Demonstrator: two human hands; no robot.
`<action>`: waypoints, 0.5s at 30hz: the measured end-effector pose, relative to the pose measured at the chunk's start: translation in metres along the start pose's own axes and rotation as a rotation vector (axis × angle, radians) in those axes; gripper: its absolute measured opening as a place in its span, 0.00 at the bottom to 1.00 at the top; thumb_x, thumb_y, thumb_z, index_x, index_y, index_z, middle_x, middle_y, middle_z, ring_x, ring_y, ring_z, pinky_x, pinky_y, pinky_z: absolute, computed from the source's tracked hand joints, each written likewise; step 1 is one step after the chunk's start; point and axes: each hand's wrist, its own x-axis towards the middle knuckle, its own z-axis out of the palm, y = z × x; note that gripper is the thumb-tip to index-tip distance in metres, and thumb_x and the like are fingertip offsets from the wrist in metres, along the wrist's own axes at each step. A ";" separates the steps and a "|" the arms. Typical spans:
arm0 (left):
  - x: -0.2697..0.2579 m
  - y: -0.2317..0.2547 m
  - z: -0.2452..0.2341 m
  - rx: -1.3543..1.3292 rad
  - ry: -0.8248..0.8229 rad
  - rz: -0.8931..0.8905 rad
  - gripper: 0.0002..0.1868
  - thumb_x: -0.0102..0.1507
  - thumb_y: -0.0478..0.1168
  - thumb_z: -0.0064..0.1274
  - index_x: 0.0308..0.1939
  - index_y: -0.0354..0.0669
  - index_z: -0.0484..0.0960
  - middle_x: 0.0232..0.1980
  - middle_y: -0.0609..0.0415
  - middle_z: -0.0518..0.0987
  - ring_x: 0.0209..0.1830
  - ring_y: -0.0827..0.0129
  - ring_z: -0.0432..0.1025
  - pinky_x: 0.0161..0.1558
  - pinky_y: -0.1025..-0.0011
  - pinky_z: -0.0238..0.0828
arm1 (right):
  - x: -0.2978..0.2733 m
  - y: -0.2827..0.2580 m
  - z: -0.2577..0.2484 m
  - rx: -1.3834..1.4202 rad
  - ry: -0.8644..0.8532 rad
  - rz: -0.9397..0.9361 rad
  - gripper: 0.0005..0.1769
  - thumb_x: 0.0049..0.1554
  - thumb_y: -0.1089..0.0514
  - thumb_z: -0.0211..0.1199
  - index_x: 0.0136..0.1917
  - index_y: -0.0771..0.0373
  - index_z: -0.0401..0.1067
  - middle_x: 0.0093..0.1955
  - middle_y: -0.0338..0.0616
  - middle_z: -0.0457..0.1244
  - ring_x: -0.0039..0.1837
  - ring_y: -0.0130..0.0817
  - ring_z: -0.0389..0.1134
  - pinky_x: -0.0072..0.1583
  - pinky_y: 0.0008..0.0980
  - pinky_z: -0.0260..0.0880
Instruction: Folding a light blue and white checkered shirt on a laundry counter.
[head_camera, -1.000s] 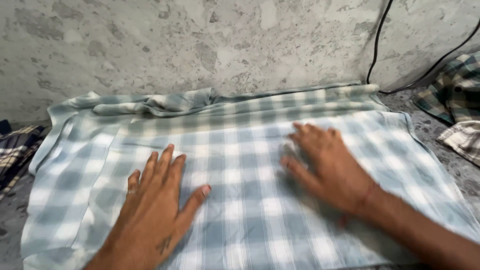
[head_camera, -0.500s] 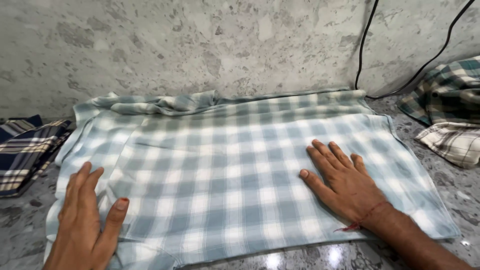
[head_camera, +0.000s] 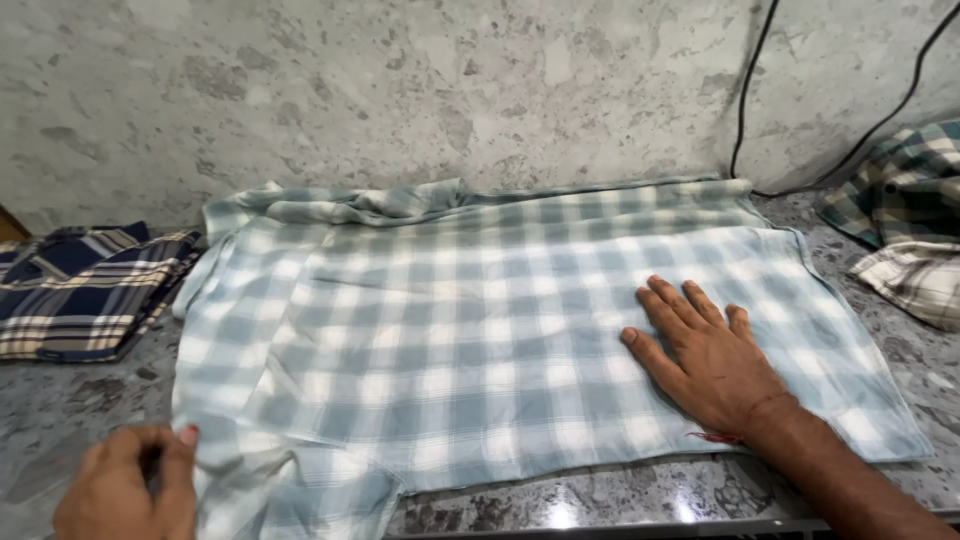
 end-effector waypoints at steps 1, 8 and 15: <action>0.006 0.000 -0.008 -0.205 -0.039 -0.003 0.17 0.68 0.52 0.60 0.44 0.40 0.86 0.40 0.38 0.82 0.38 0.54 0.78 0.50 0.52 0.77 | 0.002 0.000 0.000 0.007 0.005 0.005 0.47 0.60 0.25 0.33 0.85 0.46 0.42 0.88 0.33 0.34 0.85 0.42 0.30 0.77 0.63 0.32; 0.017 -0.013 -0.004 -0.651 -0.113 -0.185 0.21 0.75 0.45 0.54 0.61 0.28 0.75 0.28 0.23 0.77 0.20 0.42 0.72 0.27 0.44 0.71 | 0.001 0.004 0.006 0.010 0.032 -0.002 0.45 0.60 0.26 0.35 0.82 0.49 0.42 0.87 0.33 0.36 0.85 0.43 0.33 0.76 0.64 0.37; -0.024 -0.018 0.005 -0.747 -0.357 -0.239 0.43 0.56 0.27 0.68 0.71 0.29 0.61 0.39 0.29 0.83 0.37 0.51 0.84 0.38 0.56 0.85 | -0.014 -0.014 -0.015 0.074 0.241 -0.124 0.35 0.60 0.35 0.51 0.70 0.59 0.65 0.78 0.48 0.53 0.80 0.48 0.47 0.74 0.59 0.48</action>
